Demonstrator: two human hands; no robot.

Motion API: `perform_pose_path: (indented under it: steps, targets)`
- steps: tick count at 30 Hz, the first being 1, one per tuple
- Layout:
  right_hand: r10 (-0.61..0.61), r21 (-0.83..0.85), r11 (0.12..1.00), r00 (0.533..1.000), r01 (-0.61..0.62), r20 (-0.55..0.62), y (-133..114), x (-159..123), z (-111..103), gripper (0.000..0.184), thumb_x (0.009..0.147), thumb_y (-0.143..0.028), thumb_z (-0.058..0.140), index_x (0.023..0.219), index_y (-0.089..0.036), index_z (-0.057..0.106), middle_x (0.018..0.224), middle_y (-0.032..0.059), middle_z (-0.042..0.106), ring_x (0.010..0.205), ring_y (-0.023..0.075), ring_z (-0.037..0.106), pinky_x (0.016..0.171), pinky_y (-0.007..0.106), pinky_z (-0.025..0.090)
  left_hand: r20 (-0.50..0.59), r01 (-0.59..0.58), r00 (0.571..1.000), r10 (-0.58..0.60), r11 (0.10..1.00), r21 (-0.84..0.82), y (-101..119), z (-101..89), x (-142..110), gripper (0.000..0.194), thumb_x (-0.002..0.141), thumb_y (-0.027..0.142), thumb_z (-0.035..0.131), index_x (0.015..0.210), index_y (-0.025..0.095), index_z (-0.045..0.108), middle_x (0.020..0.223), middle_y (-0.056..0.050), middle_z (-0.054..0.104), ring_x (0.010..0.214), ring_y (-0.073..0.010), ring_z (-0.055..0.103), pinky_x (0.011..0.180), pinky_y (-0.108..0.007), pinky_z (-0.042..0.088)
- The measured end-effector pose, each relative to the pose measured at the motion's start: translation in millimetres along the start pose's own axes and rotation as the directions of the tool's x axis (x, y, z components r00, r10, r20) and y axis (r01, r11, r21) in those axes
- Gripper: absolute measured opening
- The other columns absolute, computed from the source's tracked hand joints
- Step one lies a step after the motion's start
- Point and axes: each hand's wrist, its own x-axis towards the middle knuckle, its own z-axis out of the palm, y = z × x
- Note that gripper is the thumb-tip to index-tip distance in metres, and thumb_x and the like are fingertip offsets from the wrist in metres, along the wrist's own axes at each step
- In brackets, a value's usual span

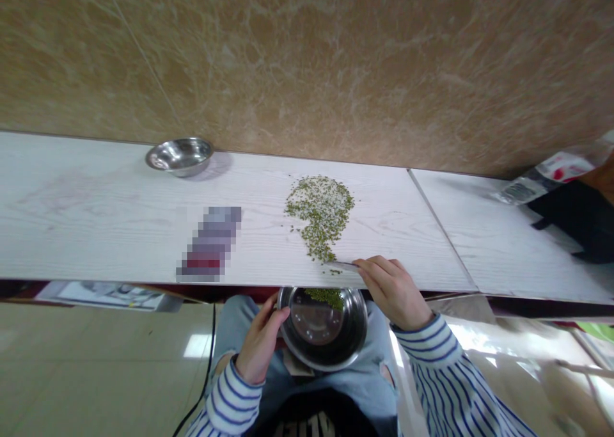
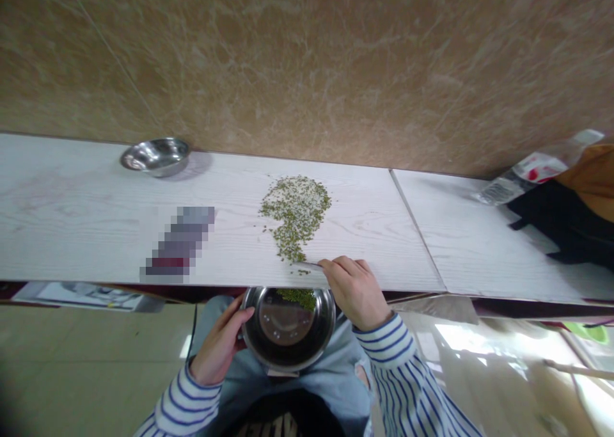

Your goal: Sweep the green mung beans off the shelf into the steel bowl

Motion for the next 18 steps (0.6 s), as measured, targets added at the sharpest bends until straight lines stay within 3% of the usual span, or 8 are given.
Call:
perform_pose_path:
  steps: [2, 6, 11, 18]
  targets:
    - [-0.006, 0.006, 1.0, 1.0, 0.006, -0.003, -0.2, -0.5, 0.4, 0.027, 0.102, -0.023, 0.042, 0.117, -0.02, 0.064, 0.095, 0.0077, 0.071, 0.086, 0.0178, 0.066, 0.076, 0.033, 0.047, 0.012, 0.031, 0.999, -0.031, 0.999, -0.008, 0.1, -1.0, 0.3, 0.057, 0.067, 0.039, 0.075, 0.119, 0.019, 0.067, 0.119, -0.012, 0.074, 0.112, -0.0326, 0.065, 0.075, -0.036, 0.056]
    - [0.0, 0.007, 1.0, 1.0, 0.0, -0.003, -0.9, 0.2, 0.9, 0.028, 0.102, -0.025, 0.042, 0.117, -0.02, 0.065, 0.095, 0.008, 0.071, 0.086, 0.0177, 0.066, 0.076, 0.033, 0.048, 0.009, -0.04, 0.999, 0.04, 0.999, 0.002, 2.0, -1.5, 1.1, 0.051, 0.066, 0.038, 0.075, 0.112, 0.018, 0.071, 0.122, -0.011, 0.073, 0.119, -0.0325, 0.062, 0.084, -0.036, 0.053]
    - [-0.003, 0.014, 1.0, 1.0, 0.003, 0.012, -2.9, 3.0, 1.7, 0.026, 0.102, -0.023, 0.042, 0.116, -0.019, 0.064, 0.095, 0.0076, 0.071, 0.087, 0.017, 0.065, 0.077, 0.033, 0.047, 0.025, -0.045, 0.999, 0.045, 0.999, -0.001, 2.2, -1.5, 2.2, 0.049, 0.067, 0.038, 0.074, 0.112, 0.018, 0.07, 0.122, -0.01, 0.073, 0.124, -0.0329, 0.058, 0.09, -0.038, 0.05]
    - [-0.023, 0.025, 0.999, 0.999, 0.022, 0.03, -6.5, 4.7, 2.0, 0.026, 0.101, -0.022, 0.043, 0.116, -0.02, 0.064, 0.096, 0.0069, 0.07, 0.087, 0.0168, 0.065, 0.076, 0.032, 0.046, 0.037, -0.008, 0.999, 0.008, 1.0, 0.002, 1.4, -4.1, 1.6, 0.054, 0.068, 0.04, 0.073, 0.118, 0.02, 0.068, 0.119, -0.01, 0.074, 0.117, -0.0321, 0.063, 0.082, -0.036, 0.054]
